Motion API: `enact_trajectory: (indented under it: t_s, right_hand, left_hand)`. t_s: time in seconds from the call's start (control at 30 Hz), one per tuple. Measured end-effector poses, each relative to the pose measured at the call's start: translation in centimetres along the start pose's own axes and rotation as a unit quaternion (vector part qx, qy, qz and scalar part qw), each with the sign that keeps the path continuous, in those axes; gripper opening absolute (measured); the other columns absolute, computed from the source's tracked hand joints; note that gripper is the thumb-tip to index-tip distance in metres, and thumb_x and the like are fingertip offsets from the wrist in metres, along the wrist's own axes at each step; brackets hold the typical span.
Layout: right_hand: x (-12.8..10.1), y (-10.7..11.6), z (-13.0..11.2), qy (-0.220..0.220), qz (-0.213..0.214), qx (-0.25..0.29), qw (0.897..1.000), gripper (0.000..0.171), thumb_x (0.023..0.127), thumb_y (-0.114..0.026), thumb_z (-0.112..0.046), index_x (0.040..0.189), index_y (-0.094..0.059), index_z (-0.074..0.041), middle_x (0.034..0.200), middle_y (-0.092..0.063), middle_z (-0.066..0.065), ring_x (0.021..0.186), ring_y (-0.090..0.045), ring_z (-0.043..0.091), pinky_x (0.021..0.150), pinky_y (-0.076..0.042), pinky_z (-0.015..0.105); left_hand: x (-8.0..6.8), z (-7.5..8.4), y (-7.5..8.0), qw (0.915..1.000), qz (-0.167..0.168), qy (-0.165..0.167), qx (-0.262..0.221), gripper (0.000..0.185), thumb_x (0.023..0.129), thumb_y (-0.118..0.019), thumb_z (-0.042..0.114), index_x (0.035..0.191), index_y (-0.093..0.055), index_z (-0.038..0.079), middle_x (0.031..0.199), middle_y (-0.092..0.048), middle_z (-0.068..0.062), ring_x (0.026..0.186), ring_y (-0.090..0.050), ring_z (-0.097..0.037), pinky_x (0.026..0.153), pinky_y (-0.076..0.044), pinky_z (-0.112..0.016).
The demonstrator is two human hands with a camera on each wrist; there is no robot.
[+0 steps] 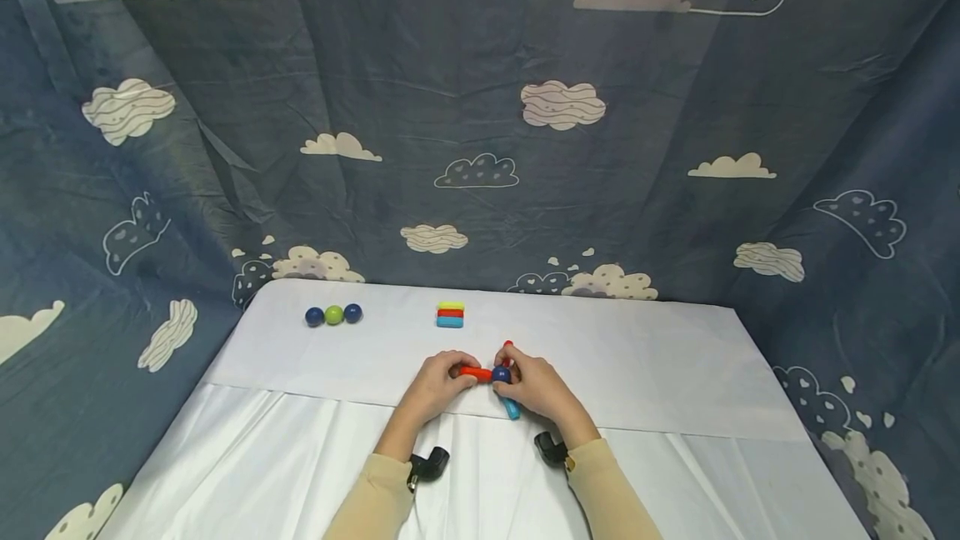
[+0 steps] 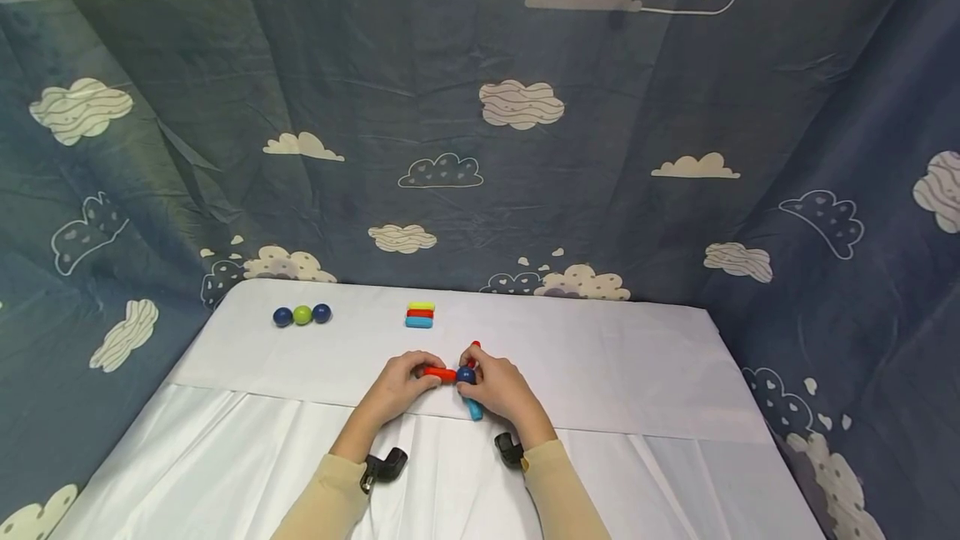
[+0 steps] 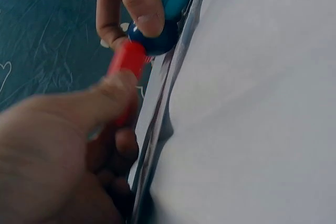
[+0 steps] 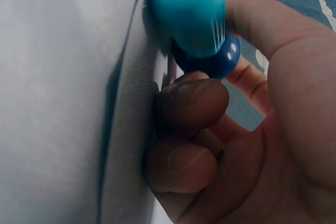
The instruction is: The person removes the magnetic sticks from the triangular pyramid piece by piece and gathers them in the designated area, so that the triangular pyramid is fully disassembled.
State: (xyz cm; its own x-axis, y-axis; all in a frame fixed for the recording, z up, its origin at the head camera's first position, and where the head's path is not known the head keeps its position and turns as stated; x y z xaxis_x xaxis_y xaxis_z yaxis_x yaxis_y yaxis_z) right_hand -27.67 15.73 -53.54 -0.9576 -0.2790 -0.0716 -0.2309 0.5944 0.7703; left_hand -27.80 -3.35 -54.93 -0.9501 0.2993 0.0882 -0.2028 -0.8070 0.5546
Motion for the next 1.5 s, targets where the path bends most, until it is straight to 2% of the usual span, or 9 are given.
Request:
enact_trajectory:
  t_s: [0.2, 0.3, 0.5, 0.7, 0.9, 1.0, 1.17, 1.37, 1.5]
  right_hand:
    - [-0.1, 0.0, 0.1, -0.002, 0.002, -0.001, 1.000, 0.028, 0.094, -0.082, -0.025, 0.115, -0.064, -0.022, 0.075, -0.052, 0.001, 0.068, -0.049, 0.017, 0.064, -0.037, 0.031]
    - [-0.1, 0.1, 0.2, -0.002, 0.003, -0.001, 1.000, 0.027, 0.094, -0.081, -0.025, 0.114, -0.063, -0.023, 0.074, -0.051, 0.000, 0.067, -0.049, 0.017, 0.063, -0.037, 0.030]
    - [0.0, 0.0, 0.2, -0.006, 0.003, -0.002, 1.000, 0.027, 0.094, -0.081, -0.025, 0.114, -0.063, -0.023, 0.074, -0.052, 0.000, 0.067, -0.049, 0.017, 0.063, -0.037, 0.031]
    - [0.0, 0.1, 0.2, -0.011, 0.000, -0.001, 1.000, 0.028, 0.094, -0.081, -0.026, 0.116, -0.064, -0.023, 0.077, -0.054, 0.001, 0.071, -0.052, 0.018, 0.066, -0.040, 0.032]
    - [0.1, 0.2, 0.4, -0.012, -0.001, -0.009, 1.000, 0.028, 0.094, -0.081, -0.027, 0.117, -0.064, -0.023, 0.078, -0.054, 0.000, 0.073, -0.052, 0.017, 0.067, -0.040, 0.032]
    - [0.1, 0.2, 0.3, -0.010, -0.002, -0.008, 1.000, 0.029, 0.094, -0.080, -0.026, 0.117, -0.064, -0.023, 0.079, -0.055, 0.001, 0.073, -0.052, 0.017, 0.067, -0.040, 0.032]
    - [0.2, 0.0, 0.3, -0.010, -0.004, -0.002, 1.000, 0.028, 0.095, -0.080, -0.027, 0.117, -0.064, -0.023, 0.078, -0.054, 0.000, 0.073, -0.052, 0.017, 0.067, -0.039, 0.032]
    - [0.1, 0.1, 0.3, -0.008, 0.003, 0.003, 1.000, 0.028, 0.094, -0.080, -0.026, 0.116, -0.064, -0.023, 0.077, -0.054, 0.000, 0.072, -0.052, 0.017, 0.067, -0.039, 0.032]
    - [0.1, 0.1, 0.3, -0.008, 0.004, 0.000, 1.000, 0.028, 0.094, -0.080, -0.027, 0.116, -0.064, -0.024, 0.077, -0.054, 0.000, 0.072, -0.052, 0.017, 0.067, -0.039, 0.032]
  left_hand:
    - [0.0, -0.1, 0.0, 0.9994, 0.006, 0.010, -0.033, 0.018, 0.098, -0.078, 0.027, 0.114, -0.078, 0.020, 0.103, -0.074, -0.001, 0.083, -0.055, -0.013, 0.074, -0.047, -0.024]
    - [0.0, 0.1, 0.2, 0.9993, 0.020, 0.008, -0.030, 0.017, 0.096, -0.079, 0.025, 0.112, -0.079, 0.019, 0.098, -0.073, 0.000, 0.081, -0.056, -0.012, 0.073, -0.047, -0.024]
    - [0.1, -0.2, 0.9, 0.9971, 0.055, 0.031, -0.044, 0.020, 0.089, -0.088, 0.026, 0.106, -0.080, 0.018, 0.084, -0.068, 0.003, 0.077, -0.056, -0.011, 0.069, -0.046, -0.023]
    - [0.4, 0.5, 2.8, 0.9952, 0.078, 0.039, -0.045, 0.016, 0.088, -0.088, 0.029, 0.101, -0.081, 0.022, 0.089, -0.074, 0.004, 0.081, -0.058, -0.012, 0.070, -0.047, -0.024]
    - [1.8, 1.4, 5.0, 0.9934, 0.112, 0.004, -0.028, 0.018, 0.090, -0.086, 0.027, 0.105, -0.083, 0.020, 0.101, -0.076, 0.000, 0.092, -0.064, -0.015, 0.077, -0.050, -0.027]
    - [2.6, 1.3, 6.0, 0.9903, 0.132, 0.010, -0.044, 0.020, 0.090, -0.086, 0.023, 0.108, -0.083, 0.016, 0.106, -0.078, -0.004, 0.090, -0.064, -0.017, 0.074, -0.050, -0.026]
    - [3.8, 0.3, 7.0, 0.9867, 0.140, 0.047, -0.069, 0.024, 0.092, -0.084, 0.021, 0.115, -0.082, 0.015, 0.116, -0.078, -0.008, 0.089, -0.064, -0.017, 0.070, -0.050, -0.024]
    - [5.1, -1.7, 7.2, 0.9818, 0.143, 0.074, -0.100, 0.027, 0.090, -0.085, 0.016, 0.116, -0.079, 0.011, 0.107, -0.076, -0.010, 0.090, -0.064, -0.018, 0.071, -0.050, -0.023]
    - [5.6, -3.3, 6.8, 0.9792, 0.146, 0.105, -0.094, 0.023, 0.089, -0.086, 0.013, 0.109, -0.078, 0.009, 0.099, -0.075, -0.007, 0.085, -0.062, -0.014, 0.072, -0.050, -0.022]
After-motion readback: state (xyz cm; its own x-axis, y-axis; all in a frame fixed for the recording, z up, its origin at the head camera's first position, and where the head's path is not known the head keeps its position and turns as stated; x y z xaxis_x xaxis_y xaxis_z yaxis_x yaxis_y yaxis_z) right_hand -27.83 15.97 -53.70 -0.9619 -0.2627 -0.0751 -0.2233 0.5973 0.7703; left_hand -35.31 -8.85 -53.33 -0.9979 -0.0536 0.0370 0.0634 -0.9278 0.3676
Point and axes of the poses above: each hand's wrist, its own x-axis towards the middle knuckle, its own y-axis out of the back of the hand, z = x × y, the point moved 5 cm from there along x, towards the middle knuckle
